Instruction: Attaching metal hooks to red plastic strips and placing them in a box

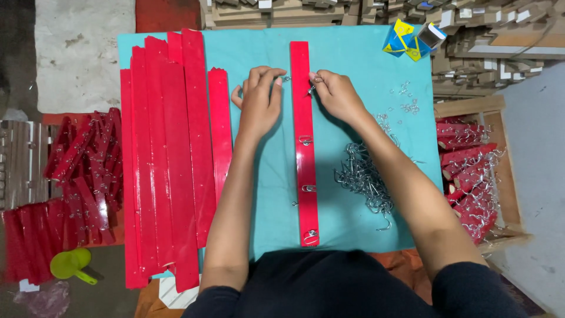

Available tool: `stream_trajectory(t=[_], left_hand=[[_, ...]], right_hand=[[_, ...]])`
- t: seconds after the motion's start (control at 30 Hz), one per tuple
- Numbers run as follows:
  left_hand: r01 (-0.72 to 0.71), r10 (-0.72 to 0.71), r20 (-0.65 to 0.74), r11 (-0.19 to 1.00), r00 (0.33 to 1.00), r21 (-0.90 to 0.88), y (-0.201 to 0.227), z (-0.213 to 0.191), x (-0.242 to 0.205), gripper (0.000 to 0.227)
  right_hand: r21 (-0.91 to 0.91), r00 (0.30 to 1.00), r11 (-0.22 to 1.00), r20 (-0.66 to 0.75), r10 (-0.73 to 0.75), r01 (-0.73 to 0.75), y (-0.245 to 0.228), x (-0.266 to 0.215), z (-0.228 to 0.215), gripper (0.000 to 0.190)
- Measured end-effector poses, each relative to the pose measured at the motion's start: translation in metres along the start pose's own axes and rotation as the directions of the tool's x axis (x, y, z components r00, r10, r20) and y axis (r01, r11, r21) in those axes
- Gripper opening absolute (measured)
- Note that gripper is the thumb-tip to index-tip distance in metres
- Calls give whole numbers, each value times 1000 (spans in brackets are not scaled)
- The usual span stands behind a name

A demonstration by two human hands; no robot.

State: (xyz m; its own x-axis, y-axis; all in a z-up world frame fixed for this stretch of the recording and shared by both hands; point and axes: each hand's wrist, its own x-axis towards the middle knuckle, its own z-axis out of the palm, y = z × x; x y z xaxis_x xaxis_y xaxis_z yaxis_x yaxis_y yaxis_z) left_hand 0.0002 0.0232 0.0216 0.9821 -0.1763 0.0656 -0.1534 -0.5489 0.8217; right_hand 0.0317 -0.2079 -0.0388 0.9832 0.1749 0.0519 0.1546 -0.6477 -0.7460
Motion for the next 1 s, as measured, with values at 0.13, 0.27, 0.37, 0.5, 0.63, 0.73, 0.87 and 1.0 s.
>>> stream_trajectory(t=[0.13,0.27,0.37,0.5,0.63,0.73,0.87,1.0], left_hand=[[22,-22,8,1000,1000,-5,-10,7,0,24],[39,-39,15,999,999,-20,-14,13,2,24],[29,-29,13,999,999,-21,-9,14,3,24],[33,-33,20,999,999,-10,-7,13,4,23],[31,-31,16,999,999,-13,-9,15,3,23],[35,-34,15,999,999,-12,-7,14,3,23],[30,-30,2,1000,1000,5,-7,18,7,24],[6,-6,-38,1000,999,4,-2,24,22,24]], right_hand=[[-79,999,996,-30,28,-30,-8,-3,4,30],[-175,994,980,-76,77,-89,-6,-4,2,38],[-73,996,995,-62,57,-62,-10,-5,2,37],[-34,994,996,-74,75,-78,-3,-4,7,37],[-25,994,997,-87,71,-73,-6,-5,8,37],[-108,993,992,-102,57,-68,-17,-8,5,37],[-407,989,913,-141,-37,-24,-40,-15,6,35],[-610,968,791,-228,-103,-59,-29,-14,34,36]])
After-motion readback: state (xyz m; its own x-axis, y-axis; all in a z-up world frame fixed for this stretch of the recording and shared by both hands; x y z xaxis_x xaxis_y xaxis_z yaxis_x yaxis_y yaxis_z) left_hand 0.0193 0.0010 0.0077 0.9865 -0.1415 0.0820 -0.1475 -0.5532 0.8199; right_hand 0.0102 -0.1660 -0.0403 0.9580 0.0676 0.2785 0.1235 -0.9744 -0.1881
